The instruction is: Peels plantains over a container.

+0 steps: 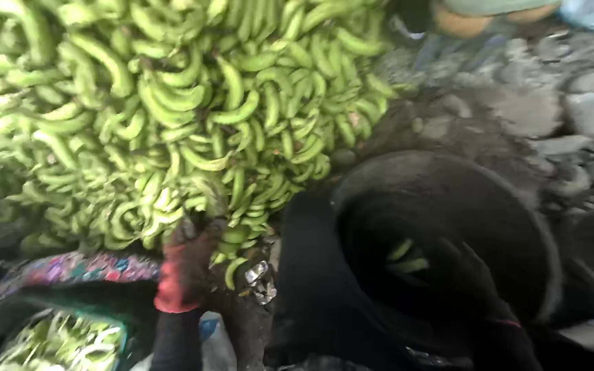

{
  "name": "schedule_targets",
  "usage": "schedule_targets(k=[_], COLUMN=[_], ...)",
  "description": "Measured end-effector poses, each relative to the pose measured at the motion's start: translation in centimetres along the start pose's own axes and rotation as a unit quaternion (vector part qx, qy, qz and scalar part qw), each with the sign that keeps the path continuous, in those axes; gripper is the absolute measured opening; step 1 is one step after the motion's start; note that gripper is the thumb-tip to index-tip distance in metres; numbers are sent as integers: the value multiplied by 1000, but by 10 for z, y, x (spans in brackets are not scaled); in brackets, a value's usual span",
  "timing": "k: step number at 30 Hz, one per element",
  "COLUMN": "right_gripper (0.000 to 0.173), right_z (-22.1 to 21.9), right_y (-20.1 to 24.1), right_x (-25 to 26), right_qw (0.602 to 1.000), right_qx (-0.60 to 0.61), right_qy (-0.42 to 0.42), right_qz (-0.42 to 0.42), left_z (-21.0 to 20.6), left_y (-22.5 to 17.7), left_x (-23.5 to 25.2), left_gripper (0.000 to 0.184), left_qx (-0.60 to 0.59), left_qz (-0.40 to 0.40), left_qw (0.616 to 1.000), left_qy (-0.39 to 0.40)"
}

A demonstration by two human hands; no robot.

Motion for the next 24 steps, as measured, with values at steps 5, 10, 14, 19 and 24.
schedule_targets(k=[5,10,14,19,24], right_gripper=[60,83,71,79,65], right_z=[8,-6,-13,9,58], right_y=[119,200,155,55,-32], right_x=[-29,-72,-53,-10,6], right_qw=[958,798,734,832,958], right_qx=[-52,-373,-509,-520,-275], right_qy=[19,-15,14,147,77], right_qz=[281,473,448,126,-7], left_z=[0,-89,-186,-288,-334], left_y=[-113,-206,-216,-178,-115], left_x=[27,-12,-71,-137,-163], left_gripper=[38,36,47,64,53], left_qx=[16,24,93,232,164], left_qz=[-265,-404,-396,-316,-206], left_qw=[955,853,791,724,750], left_qy=[130,329,457,568,607])
Point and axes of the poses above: each hand's wrist, its own x-axis towards the middle knuckle, its own z-axis out of the back of the hand, y = z × x, the point moved 2 cm from there along x, towards the middle knuckle, and after that the axes turned 9 degrees about x, right-handed, at the moved point
